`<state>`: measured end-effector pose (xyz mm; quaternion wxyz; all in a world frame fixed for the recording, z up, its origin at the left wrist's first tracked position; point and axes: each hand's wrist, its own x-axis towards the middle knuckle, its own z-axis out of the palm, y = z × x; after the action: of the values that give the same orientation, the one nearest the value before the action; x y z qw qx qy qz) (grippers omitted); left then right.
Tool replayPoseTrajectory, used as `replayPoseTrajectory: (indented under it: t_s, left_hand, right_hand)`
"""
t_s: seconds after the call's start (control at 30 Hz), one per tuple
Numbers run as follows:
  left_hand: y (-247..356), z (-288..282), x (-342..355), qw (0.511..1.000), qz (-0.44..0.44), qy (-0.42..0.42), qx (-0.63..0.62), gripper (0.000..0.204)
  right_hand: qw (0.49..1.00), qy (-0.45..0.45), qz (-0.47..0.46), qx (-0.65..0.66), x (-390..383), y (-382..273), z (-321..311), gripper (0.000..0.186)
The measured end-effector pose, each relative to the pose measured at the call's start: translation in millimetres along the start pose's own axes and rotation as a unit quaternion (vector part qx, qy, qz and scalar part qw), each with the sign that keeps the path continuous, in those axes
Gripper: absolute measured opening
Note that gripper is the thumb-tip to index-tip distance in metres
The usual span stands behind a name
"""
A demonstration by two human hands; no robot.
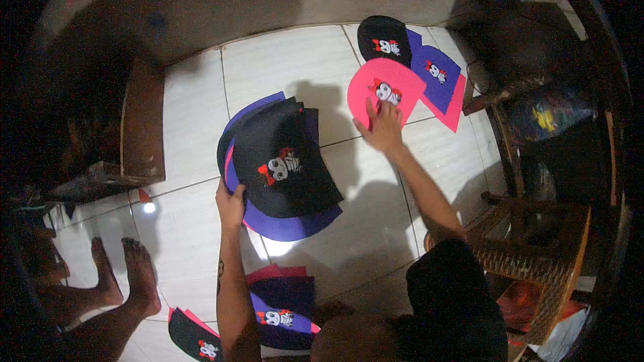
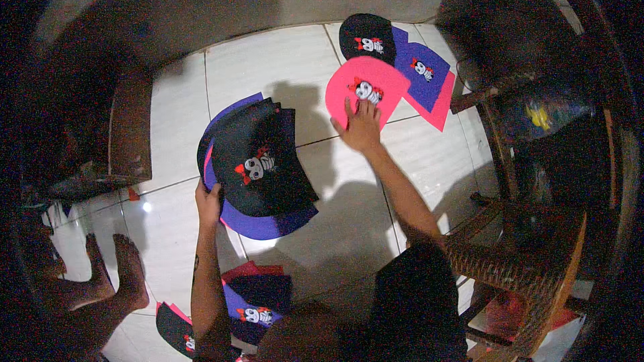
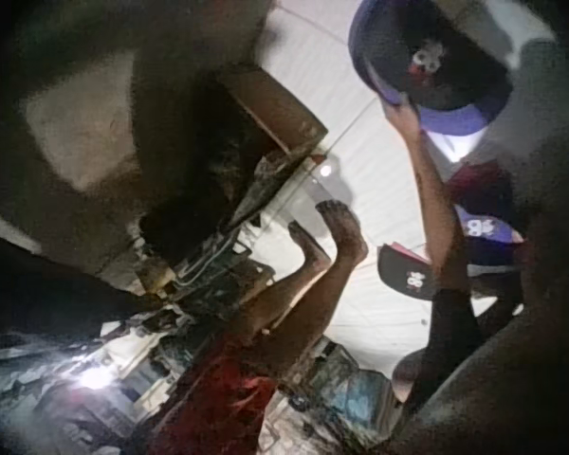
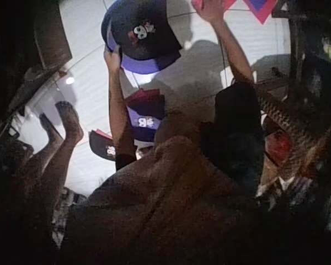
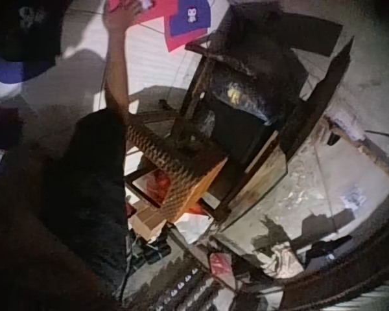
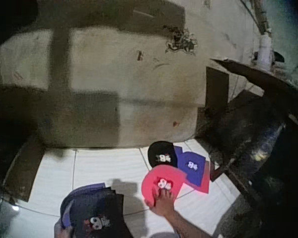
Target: The person organizes printed clothing panels by hand on the floor, gathering them into a single stack and then checking the individual pieces.
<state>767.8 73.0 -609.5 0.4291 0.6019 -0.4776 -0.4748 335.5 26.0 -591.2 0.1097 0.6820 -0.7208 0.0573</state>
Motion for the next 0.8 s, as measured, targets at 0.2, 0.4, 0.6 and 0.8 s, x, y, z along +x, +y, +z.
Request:
replayPoseTrajectory:
  t_s: [0.2,0.4,0.6,0.8]
  left_hand:
    - [16.6,12.4,1.8,1.000,-0.006,-0.014,-0.008,0.043]
    - [2.4,0.5,0.6,1.000,-0.005,0.019,0.002,0.047]
    - [31.0,7.1,1.4,0.999,-0.042,-0.002,0.014,0.044]
    - [15.6,4.2,1.0,0.999,-0.045,0.000,-0.026,0.045]
  right_hand:
    - [0.993,0.077,0.009,0.085,-34.9,-25.7,3.8,0.056]
    - [0.970,0.035,-0.131,0.203,-65.2,-140.8,-70.1,0.048]
    - [0.967,-0.068,-0.112,0.216,-135.4,-232.2,-64.2,0.066]
    - [0.968,-0.075,-0.158,0.180,-138.1,-228.6,-70.9,0.075]
